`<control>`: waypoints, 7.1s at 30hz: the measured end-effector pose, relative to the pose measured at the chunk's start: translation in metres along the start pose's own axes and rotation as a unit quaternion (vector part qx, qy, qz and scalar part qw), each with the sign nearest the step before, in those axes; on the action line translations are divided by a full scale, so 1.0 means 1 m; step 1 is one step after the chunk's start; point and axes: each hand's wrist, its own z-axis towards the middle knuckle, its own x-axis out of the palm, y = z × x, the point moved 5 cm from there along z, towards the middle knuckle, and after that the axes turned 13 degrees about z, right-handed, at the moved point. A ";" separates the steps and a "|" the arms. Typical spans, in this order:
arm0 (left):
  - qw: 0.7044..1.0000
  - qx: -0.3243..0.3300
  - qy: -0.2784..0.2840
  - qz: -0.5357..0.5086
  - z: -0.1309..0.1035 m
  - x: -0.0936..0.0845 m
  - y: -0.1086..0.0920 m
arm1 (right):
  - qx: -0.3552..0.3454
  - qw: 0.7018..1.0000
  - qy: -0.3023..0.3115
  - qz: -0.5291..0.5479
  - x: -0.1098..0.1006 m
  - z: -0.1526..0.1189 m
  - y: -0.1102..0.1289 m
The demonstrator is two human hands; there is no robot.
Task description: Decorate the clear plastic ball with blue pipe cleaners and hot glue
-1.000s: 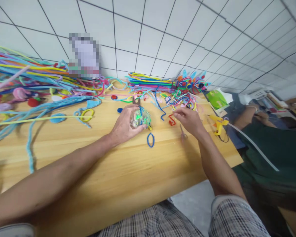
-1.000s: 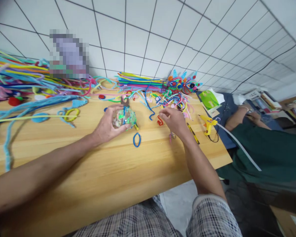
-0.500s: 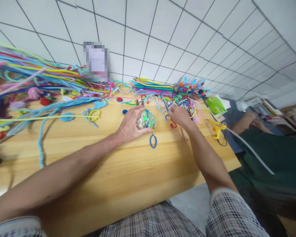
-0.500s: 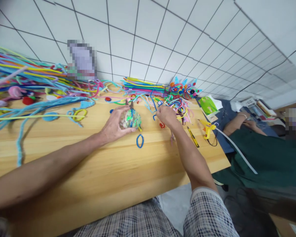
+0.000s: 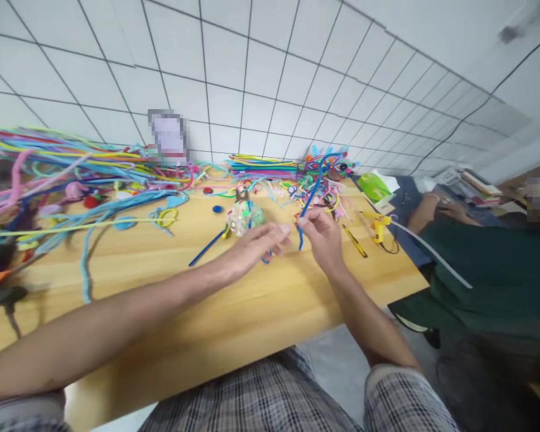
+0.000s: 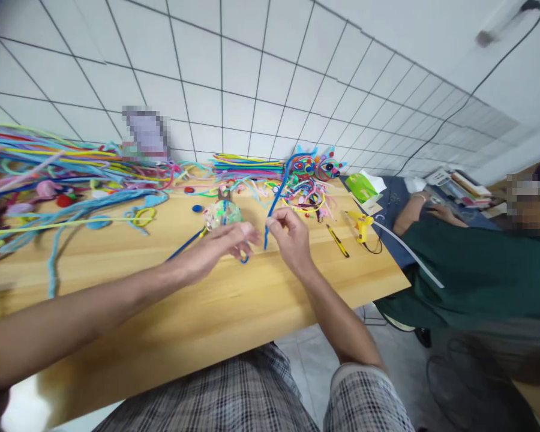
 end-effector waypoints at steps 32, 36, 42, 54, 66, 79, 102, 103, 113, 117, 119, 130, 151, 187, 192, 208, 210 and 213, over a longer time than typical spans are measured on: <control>0.967 -0.052 0.215 0.126 -0.057 0.086 0.055 | 0.104 0.947 -0.107 0.286 -0.030 0.004 -0.024; 0.963 -0.023 0.215 0.159 -0.063 0.088 0.053 | 0.106 0.959 -0.088 0.248 -0.053 0.026 -0.036; 0.961 -0.001 0.213 0.177 -0.059 0.081 0.051 | 0.063 0.982 -0.066 0.165 -0.067 0.041 -0.048; 0.964 -0.017 0.177 0.197 -0.057 0.068 0.051 | 0.060 0.984 -0.096 0.136 -0.053 0.064 -0.040; 0.972 -0.053 0.103 0.206 -0.056 0.061 0.060 | 0.048 0.988 -0.090 0.120 -0.047 0.083 -0.039; 0.931 0.136 0.149 0.305 -0.077 0.082 0.065 | 0.142 0.967 -0.024 0.209 -0.026 0.064 -0.021; 0.997 0.024 -0.070 -0.016 -0.002 0.048 0.018 | 0.122 0.970 0.077 0.196 0.008 -0.019 0.003; 0.997 0.026 -0.072 -0.012 -0.002 0.048 0.019 | 0.126 0.971 0.072 0.191 0.008 -0.023 0.000; 0.996 0.046 -0.042 0.058 -0.017 0.047 0.019 | 0.032 0.997 0.063 0.041 0.005 -0.030 0.013; 0.996 0.047 -0.068 -0.040 -0.017 0.022 0.017 | -0.129 0.968 0.158 -0.145 0.004 -0.028 0.027; 0.996 0.028 -0.057 -0.058 -0.016 0.015 0.020 | -0.200 0.931 0.206 -0.226 0.008 -0.028 0.026; 0.982 -0.031 -0.130 -0.132 -0.019 0.011 0.050 | -0.291 0.889 0.050 -0.350 -0.016 -0.031 0.023; 0.994 -0.031 -0.106 -0.021 -0.026 0.036 0.053 | 0.235 0.943 -0.015 0.237 0.014 -0.056 -0.053; 0.985 0.055 -0.151 -0.058 -0.015 -0.020 0.039 | 0.184 0.948 0.124 0.227 0.068 0.006 -0.030; 0.982 0.027 -0.182 -0.041 -0.016 -0.026 0.041 | 0.170 0.959 0.040 0.225 0.070 -0.007 -0.038; 0.974 0.057 -0.217 0.010 -0.019 -0.024 0.056 | 0.206 0.952 0.087 0.207 0.066 -0.001 -0.048; 0.973 0.067 -0.215 0.047 -0.019 -0.026 0.053 | 0.204 0.955 0.099 0.193 0.067 -0.001 -0.047; 0.972 0.096 -0.189 0.101 -0.020 -0.028 0.044 | 0.205 0.955 0.117 0.180 0.066 -0.001 -0.043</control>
